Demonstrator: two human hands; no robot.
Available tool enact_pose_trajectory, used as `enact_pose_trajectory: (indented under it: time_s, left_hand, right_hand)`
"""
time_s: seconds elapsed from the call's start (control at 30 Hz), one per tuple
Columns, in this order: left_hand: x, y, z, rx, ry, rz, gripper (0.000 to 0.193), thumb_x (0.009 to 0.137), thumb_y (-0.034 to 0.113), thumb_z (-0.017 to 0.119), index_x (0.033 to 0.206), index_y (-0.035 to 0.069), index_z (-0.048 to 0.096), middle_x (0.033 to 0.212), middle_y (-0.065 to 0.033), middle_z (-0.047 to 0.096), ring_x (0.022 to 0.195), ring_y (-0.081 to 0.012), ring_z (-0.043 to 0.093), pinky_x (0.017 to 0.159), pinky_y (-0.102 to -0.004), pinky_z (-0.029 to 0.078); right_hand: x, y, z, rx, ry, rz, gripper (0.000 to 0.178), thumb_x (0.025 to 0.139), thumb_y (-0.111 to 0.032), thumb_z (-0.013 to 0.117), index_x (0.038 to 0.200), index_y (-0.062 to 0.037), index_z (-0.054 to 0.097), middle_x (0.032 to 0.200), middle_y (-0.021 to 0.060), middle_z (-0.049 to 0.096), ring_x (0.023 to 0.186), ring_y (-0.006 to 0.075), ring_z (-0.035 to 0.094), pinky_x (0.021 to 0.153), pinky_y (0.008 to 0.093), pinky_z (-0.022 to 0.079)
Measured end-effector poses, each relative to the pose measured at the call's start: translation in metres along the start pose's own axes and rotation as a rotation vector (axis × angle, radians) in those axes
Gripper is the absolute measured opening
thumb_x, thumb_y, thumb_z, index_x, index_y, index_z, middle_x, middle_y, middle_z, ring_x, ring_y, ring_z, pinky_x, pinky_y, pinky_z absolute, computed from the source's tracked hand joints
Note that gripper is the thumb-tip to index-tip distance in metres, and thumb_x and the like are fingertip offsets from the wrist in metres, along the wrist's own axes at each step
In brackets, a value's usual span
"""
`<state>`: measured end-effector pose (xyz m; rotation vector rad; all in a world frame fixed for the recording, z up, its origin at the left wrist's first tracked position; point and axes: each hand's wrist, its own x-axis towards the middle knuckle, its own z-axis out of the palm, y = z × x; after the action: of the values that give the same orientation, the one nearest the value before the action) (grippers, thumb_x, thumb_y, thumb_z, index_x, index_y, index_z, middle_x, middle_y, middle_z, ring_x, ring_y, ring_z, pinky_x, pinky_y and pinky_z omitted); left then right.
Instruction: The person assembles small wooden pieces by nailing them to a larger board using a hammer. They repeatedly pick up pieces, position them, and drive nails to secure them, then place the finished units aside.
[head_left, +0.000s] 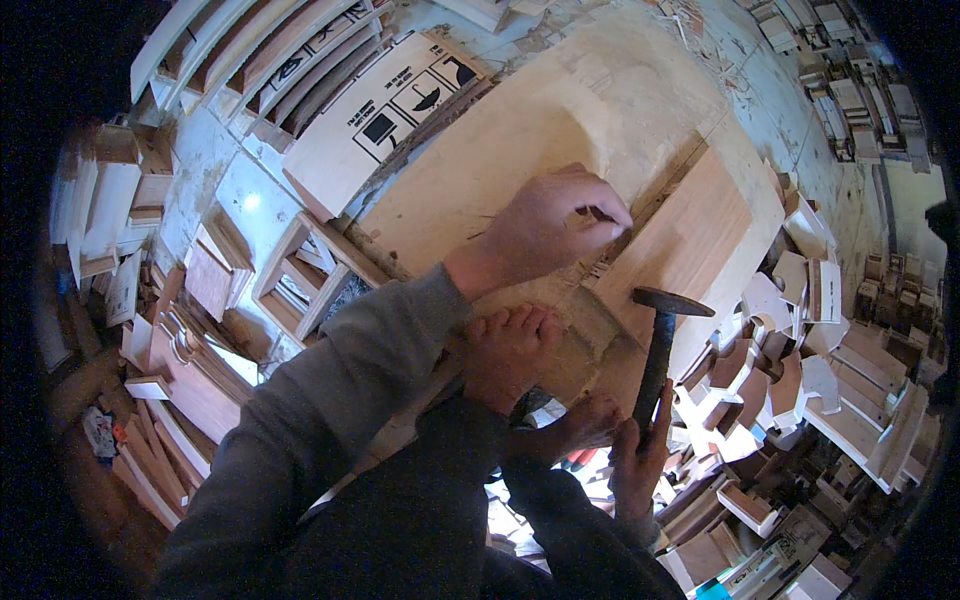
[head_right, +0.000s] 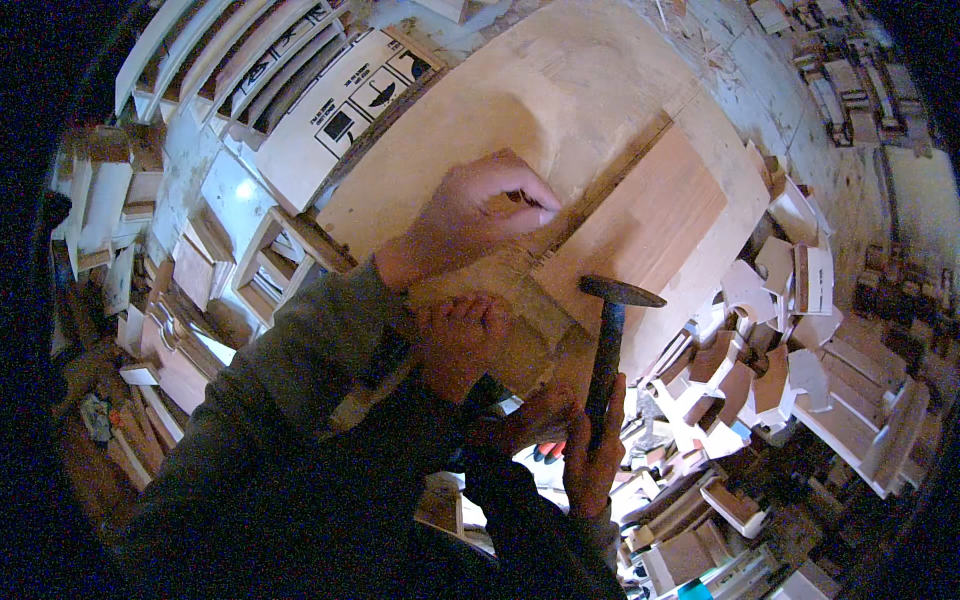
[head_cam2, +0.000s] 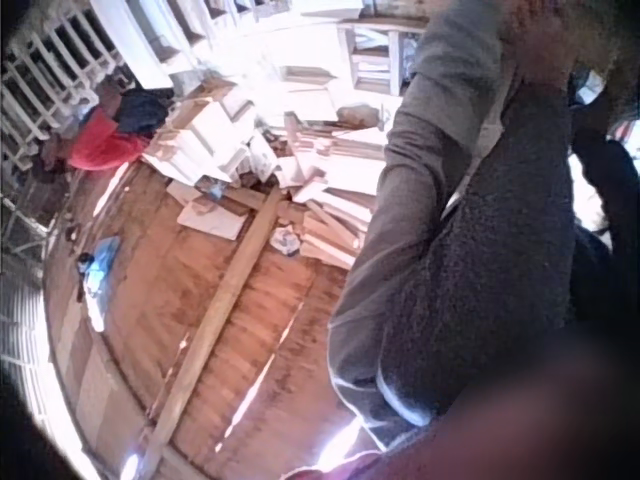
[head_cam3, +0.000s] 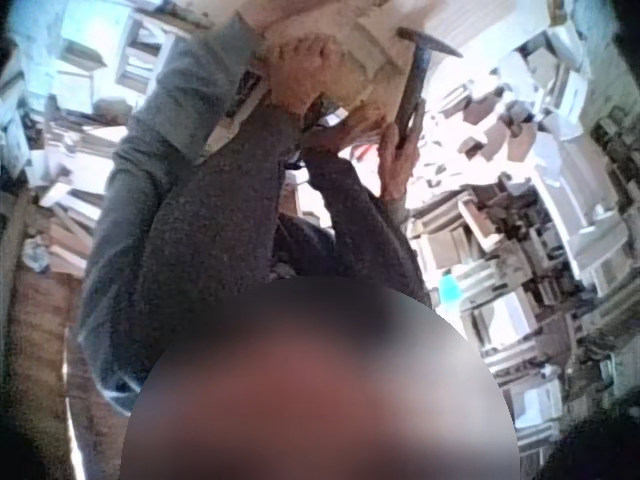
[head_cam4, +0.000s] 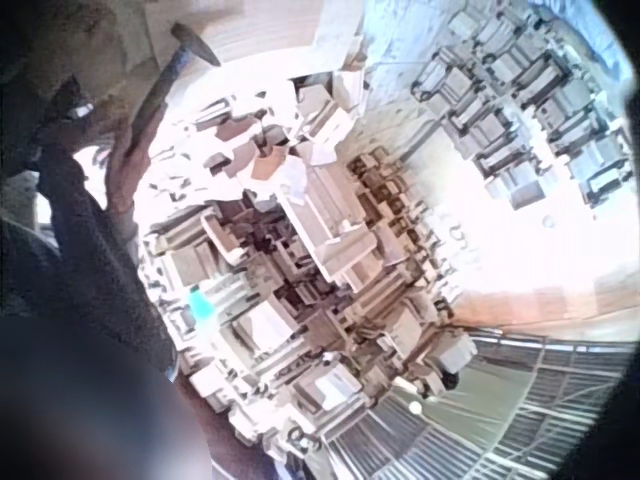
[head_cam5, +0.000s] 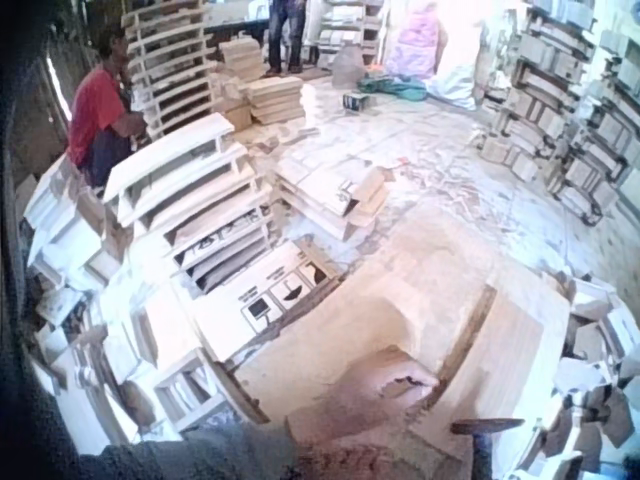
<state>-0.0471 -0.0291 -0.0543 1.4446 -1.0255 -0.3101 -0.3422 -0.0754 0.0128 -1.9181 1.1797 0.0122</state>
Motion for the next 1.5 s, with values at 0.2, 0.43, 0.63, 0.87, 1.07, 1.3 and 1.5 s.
enact_pose_trajectory:
  time_s: [0.2,0.43,0.63,0.87,1.07,1.3,1.5]
  left_hand:
    - [-0.013,-0.004,0.033,0.187,-0.297,0.247,0.011,0.079,0.011,0.066,0.088,0.008,0.062,0.084,-0.0089,0.061,0.085,-0.0273,0.059,0.074,-0.0366,0.049]
    - [-0.025,-0.003,0.037,0.04,-0.192,0.001,0.015,0.077,0.006,0.064,0.091,0.006,0.058,0.085,-0.0096,0.061,0.084,-0.0296,0.06,0.073,-0.0382,0.049]
    - [-0.024,-0.002,0.036,0.043,-0.233,-0.075,0.022,0.079,0.011,0.067,0.097,0.005,0.058,0.09,-0.0123,0.062,0.086,-0.0303,0.062,0.075,-0.0388,0.05]
    - [-0.027,0.003,0.028,0.156,-0.173,0.002,0.039,0.074,0.011,0.072,0.11,0.007,0.058,0.103,-0.0133,0.061,0.096,-0.031,0.06,0.084,-0.0383,0.049]
    - [-0.028,-0.013,0.01,0.1,-0.402,0.052,0.047,0.073,0.014,0.075,0.116,0.009,0.058,0.111,-0.0132,0.061,0.103,-0.031,0.058,0.089,-0.0376,0.047]
    - [-0.023,-0.021,0.012,0.079,-0.494,0.048,0.038,0.072,0.012,0.076,0.106,0.005,0.062,0.107,-0.012,0.062,0.101,-0.029,0.059,0.088,-0.0362,0.048]
    - [-0.02,-0.022,0.013,0.04,-0.445,0.113,0.039,0.067,0.01,0.078,0.103,0.005,0.062,0.094,-0.0108,0.062,0.09,-0.0291,0.06,0.078,-0.0359,0.049]
  right_hand:
    - [0.001,-0.001,0.004,0.06,-0.036,-0.027,0.06,0.094,-0.01,0.042,0.148,-0.0075,0.018,0.104,0.0144,0.06,0.06,0.0095,0.047,0.053,0.0245,0.041]
    - [-0.003,-0.016,-0.009,-0.103,-0.024,-0.072,0.058,0.093,-0.012,0.044,0.147,-0.0066,0.024,0.097,0.0172,0.063,0.068,0.0168,0.059,0.063,0.0328,0.05]
    - [0.0,-0.032,-0.024,-0.442,-0.029,-0.264,0.057,0.092,-0.004,0.046,0.145,-0.0058,0.027,0.11,0.0259,0.061,0.092,0.0333,0.065,0.076,0.0397,0.051]
    - [-0.008,-0.025,-0.027,-0.103,0.11,-0.114,0.058,0.093,-0.013,0.046,0.147,-0.0074,0.025,0.072,0.0098,0.059,0.06,0.0166,0.055,0.056,0.0315,0.046]
    - [-0.004,0.001,-0.01,-0.076,0.022,-0.019,0.06,0.092,-0.008,0.045,0.147,-0.008,0.023,0.093,0.0173,0.062,0.068,0.0203,0.06,0.061,0.0339,0.049]
    - [-0.003,0.006,-0.007,-0.212,0.066,-0.193,0.055,0.092,-0.005,0.044,0.145,-0.004,0.026,0.099,0.0262,0.062,0.076,0.0305,0.066,0.064,0.0394,0.053]
    - [-0.003,-0.01,-0.02,-0.14,0.136,-0.453,0.065,0.086,0.003,0.048,0.146,-0.0099,0.027,0.103,0.0259,0.063,0.083,0.0312,0.066,0.074,0.0387,0.051]
